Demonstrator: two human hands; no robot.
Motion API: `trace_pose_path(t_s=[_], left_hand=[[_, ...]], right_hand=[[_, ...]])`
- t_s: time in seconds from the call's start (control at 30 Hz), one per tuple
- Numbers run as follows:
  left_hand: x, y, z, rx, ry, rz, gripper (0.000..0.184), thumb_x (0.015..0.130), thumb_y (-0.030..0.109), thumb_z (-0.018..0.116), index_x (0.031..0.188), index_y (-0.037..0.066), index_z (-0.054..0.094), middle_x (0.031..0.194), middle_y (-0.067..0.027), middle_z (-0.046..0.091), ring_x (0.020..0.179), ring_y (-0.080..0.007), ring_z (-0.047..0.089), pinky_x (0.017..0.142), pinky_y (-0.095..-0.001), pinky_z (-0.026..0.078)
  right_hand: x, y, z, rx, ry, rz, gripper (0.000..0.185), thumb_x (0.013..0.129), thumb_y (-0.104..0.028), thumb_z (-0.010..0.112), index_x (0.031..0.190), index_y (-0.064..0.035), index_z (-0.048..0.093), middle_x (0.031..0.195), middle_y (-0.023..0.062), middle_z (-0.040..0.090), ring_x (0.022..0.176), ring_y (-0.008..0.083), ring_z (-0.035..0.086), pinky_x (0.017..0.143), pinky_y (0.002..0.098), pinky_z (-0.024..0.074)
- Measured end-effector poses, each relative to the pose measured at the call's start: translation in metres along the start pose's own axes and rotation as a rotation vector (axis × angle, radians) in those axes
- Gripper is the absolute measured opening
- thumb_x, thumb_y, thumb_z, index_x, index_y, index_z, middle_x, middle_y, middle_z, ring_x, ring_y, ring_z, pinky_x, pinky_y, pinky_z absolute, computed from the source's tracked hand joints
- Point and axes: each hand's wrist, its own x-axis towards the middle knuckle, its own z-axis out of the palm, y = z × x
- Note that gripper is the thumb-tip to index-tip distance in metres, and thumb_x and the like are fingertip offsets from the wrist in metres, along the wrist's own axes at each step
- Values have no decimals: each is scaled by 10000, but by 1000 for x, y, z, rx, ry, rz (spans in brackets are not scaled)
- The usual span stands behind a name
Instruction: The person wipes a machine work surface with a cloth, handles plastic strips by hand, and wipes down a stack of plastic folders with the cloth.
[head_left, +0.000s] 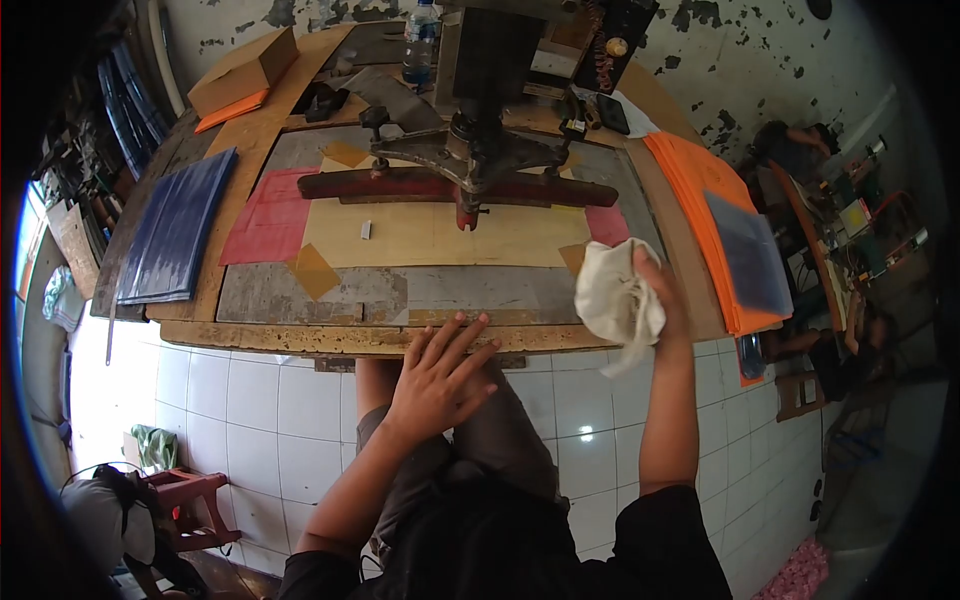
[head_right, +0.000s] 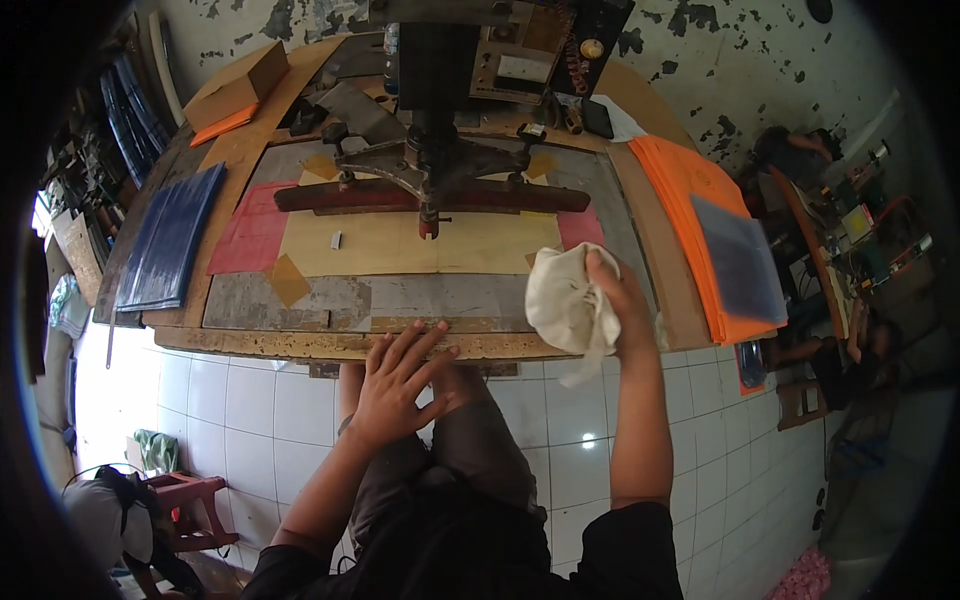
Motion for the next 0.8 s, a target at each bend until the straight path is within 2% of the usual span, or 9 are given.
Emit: trace_pose_path(t_s=[0.03, 0.13, 0.17, 0.27, 0.3, 0.53, 0.57, 0.67, 0.8], left_hand=[[-1, -1, 0, 6, -8, 3, 690, 928, 429, 802, 1562, 256, 594, 1739, -36, 449, 1602, -289, 406, 1274, -537, 305], [-2, -1, 2, 15, -11, 9, 693, 947, 439, 789, 1581, 258, 577, 1750, -40, 431, 1610, -286, 394, 1261, -531, 324], [-2, -2, 2, 17, -6, 9, 691, 949, 438, 787, 1581, 258, 576, 1750, -40, 431, 1609, -285, 396, 1258, -529, 326], [-1, -1, 3, -11, 27, 2, 665, 902, 392, 822, 1522, 245, 632, 1710, -25, 497, 1565, -294, 453, 1256, -530, 311], [-1, -1, 3, -10, 26, 2, 662, 903, 392, 823, 1520, 246, 633, 1709, -25, 498, 1564, -292, 455, 1252, -529, 315], [-1, -2, 2, 10, 14, -8, 661, 918, 411, 816, 1533, 264, 622, 1718, -15, 484, 1571, -276, 448, 1245, -515, 327], [0, -1, 3, -1, 22, -11, 654, 901, 398, 831, 1513, 264, 640, 1705, -12, 504, 1556, -279, 466, 1241, -517, 324], [-1, -1, 5, 15, 36, -8, 646, 904, 399, 828, 1508, 266, 644, 1701, -10, 510, 1554, -276, 469, 1240, -512, 323], [-1, -1, 5, 8, 32, -4, 643, 903, 397, 826, 1505, 258, 646, 1698, -13, 514, 1549, -281, 473, 1241, -508, 320]], right_hand=[[3, -8, -5, 143, -45, 82, 437, 1080, -398, 679, 1269, -5, 710, 1118, 85, 755, 1020, 172, 694, 935, 340, 538], [23, -20, 18, -500, 134, -62, 446, 1078, -429, 679, 1225, -10, 715, 1005, 70, 756, 940, 180, 696, 888, 336, 543], [32, -9, 25, -527, 205, -169, 360, 1090, -360, 688, 1189, -14, 682, 1021, 95, 728, 937, 223, 701, 871, 365, 546], [43, 12, 37, -814, 511, -886, 301, 1080, -247, 715, 1237, -8, 622, 1127, 156, 679, 1009, 299, 692, 906, 404, 538], [44, 18, 36, -830, 482, -1006, 327, 1046, -163, 753, 1265, -10, 564, 1209, 195, 610, 1111, 358, 649, 964, 437, 520], [-12, 48, 37, -1119, 74, -589, 375, 980, -195, 823, 1205, -27, 575, 1274, 182, 583, 1227, 388, 619, 1050, 525, 485], [-19, 56, 31, -1057, 74, -448, 411, 929, -232, 869, 1176, -48, 596, 1454, 176, 562, 1412, 413, 553, 1149, 545, 461], [-39, 30, 29, -1054, -84, -483, 482, 884, -183, 875, 1283, -64, 632, 1674, 175, 443, 1587, 425, 391, 1254, 551, 399], [-40, 6, 8, -882, -319, -387, 654, 845, -87, 834, 1462, -117, 617, 1797, 136, 298, 1674, 412, 229, 1311, 559, 338]])
